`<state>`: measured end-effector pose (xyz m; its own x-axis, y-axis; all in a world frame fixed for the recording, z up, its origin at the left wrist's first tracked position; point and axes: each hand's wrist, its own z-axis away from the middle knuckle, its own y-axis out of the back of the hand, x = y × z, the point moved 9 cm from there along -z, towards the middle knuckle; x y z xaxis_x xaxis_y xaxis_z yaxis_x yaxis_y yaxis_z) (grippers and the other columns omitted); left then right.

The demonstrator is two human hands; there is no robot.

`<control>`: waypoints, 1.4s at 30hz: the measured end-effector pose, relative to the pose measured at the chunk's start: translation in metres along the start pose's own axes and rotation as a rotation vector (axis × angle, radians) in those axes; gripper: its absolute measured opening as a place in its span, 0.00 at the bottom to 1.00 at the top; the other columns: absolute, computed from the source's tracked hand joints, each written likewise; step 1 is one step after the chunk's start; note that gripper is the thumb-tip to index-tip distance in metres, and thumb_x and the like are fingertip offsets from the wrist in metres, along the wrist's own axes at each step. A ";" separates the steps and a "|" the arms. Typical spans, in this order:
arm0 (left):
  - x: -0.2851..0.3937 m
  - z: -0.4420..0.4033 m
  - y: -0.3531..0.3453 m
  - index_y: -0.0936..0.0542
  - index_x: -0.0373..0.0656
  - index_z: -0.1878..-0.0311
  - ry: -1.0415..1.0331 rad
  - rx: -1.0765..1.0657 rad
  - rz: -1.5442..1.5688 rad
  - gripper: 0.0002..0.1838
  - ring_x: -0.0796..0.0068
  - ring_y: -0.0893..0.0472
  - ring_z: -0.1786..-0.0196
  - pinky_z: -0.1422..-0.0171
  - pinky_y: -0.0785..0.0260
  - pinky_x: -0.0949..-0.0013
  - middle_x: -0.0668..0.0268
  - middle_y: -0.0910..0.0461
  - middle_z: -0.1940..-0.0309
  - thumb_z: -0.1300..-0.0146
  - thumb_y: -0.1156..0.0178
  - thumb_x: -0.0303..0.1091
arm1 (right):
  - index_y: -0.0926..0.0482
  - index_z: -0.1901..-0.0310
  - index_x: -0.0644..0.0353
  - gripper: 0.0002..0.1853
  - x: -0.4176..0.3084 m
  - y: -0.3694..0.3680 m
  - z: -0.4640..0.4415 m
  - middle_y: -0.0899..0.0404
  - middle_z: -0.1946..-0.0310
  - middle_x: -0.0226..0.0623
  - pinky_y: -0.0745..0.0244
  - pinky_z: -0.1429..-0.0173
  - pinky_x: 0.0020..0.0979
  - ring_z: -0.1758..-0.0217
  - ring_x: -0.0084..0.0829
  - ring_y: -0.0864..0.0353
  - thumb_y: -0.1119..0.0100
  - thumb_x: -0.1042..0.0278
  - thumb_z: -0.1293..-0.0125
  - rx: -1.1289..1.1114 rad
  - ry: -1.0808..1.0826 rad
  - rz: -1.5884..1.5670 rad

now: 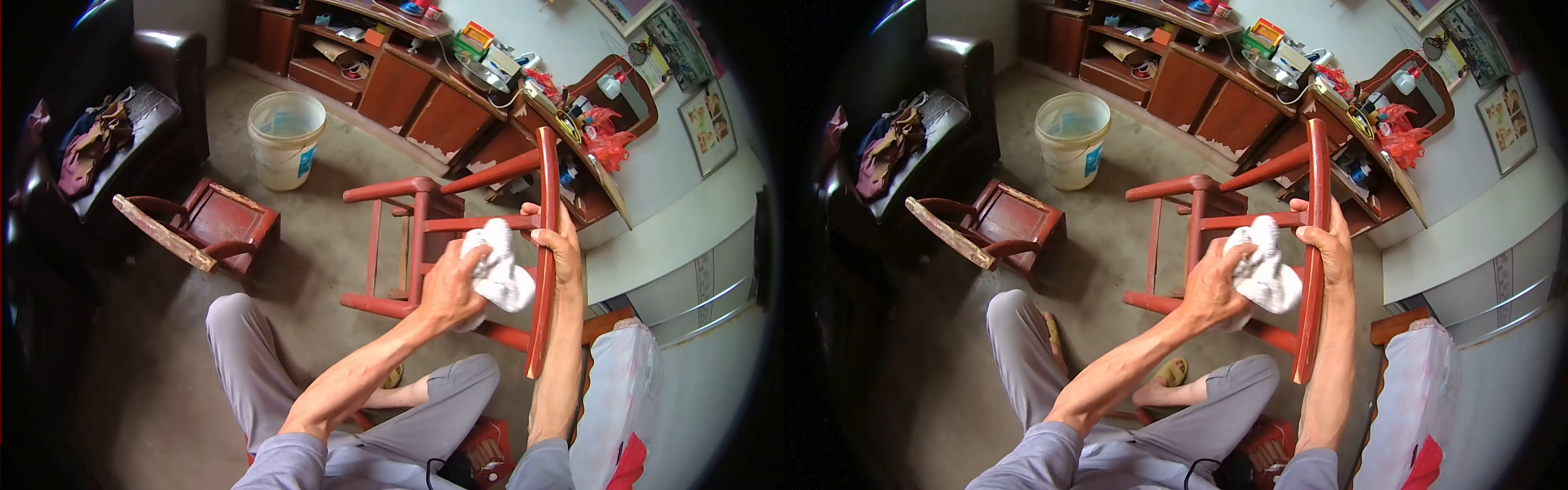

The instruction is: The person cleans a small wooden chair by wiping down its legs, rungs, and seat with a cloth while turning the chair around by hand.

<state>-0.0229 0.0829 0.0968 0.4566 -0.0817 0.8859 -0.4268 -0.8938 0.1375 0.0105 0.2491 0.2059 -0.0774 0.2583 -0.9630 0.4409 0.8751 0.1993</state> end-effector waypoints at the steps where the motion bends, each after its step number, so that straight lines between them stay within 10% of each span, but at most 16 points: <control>1: 0.019 -0.002 0.002 0.20 0.50 0.38 -0.069 0.021 0.031 0.31 0.43 0.20 0.39 0.39 0.24 0.49 0.48 0.25 0.39 0.48 0.27 0.37 | 0.35 0.28 0.68 0.43 0.000 -0.001 0.002 0.21 0.42 0.44 0.24 0.35 0.31 0.44 0.30 0.19 0.36 0.72 0.49 -0.012 0.001 -0.033; 20: -0.169 0.099 -0.026 0.20 0.50 0.38 0.399 -0.152 -0.242 0.30 0.40 0.19 0.44 0.41 0.24 0.45 0.46 0.25 0.45 0.47 0.28 0.38 | 0.35 0.26 0.63 0.48 0.005 0.033 0.054 0.20 0.45 0.43 0.33 0.31 0.33 0.41 0.30 0.24 0.35 0.64 0.53 0.098 0.007 -0.005; 31: 0.057 -0.018 -0.013 0.21 0.47 0.40 -0.268 0.109 0.170 0.30 0.40 0.20 0.40 0.37 0.24 0.49 0.44 0.26 0.39 0.49 0.27 0.35 | 0.30 0.32 0.64 0.39 0.021 0.051 0.043 0.19 0.47 0.39 0.26 0.37 0.29 0.48 0.27 0.18 0.28 0.58 0.44 -0.008 0.110 -0.162; 33: 0.088 -0.025 -0.027 0.20 0.48 0.40 -0.312 0.033 0.122 0.29 0.41 0.20 0.40 0.38 0.24 0.51 0.45 0.25 0.40 0.47 0.25 0.40 | 0.26 0.36 0.61 0.34 -0.056 -0.023 0.061 0.17 0.50 0.32 0.19 0.45 0.26 0.51 0.21 0.17 0.29 0.45 0.33 -0.008 0.606 1.457; 37: 0.047 -0.024 -0.039 0.21 0.50 0.39 -0.147 -0.023 0.010 0.29 0.40 0.20 0.41 0.40 0.24 0.48 0.47 0.26 0.40 0.47 0.27 0.38 | 0.34 0.28 0.64 0.34 0.015 0.054 0.046 0.18 0.46 0.38 0.18 0.43 0.30 0.53 0.27 0.15 0.36 0.65 0.35 0.080 0.108 -0.123; 42: -0.053 -0.004 -0.039 0.22 0.48 0.38 0.084 0.050 -0.063 0.31 0.40 0.19 0.43 0.41 0.23 0.47 0.46 0.25 0.41 0.45 0.27 0.44 | 0.36 0.26 0.64 0.44 0.011 0.049 0.059 0.20 0.44 0.42 0.33 0.28 0.36 0.37 0.30 0.25 0.37 0.66 0.48 0.106 0.039 0.017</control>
<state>-0.0335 0.1241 0.0457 0.4136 0.0107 0.9104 -0.3585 -0.9172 0.1736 0.0838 0.2707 0.1947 -0.1034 0.2904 -0.9513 0.5345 0.8228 0.1931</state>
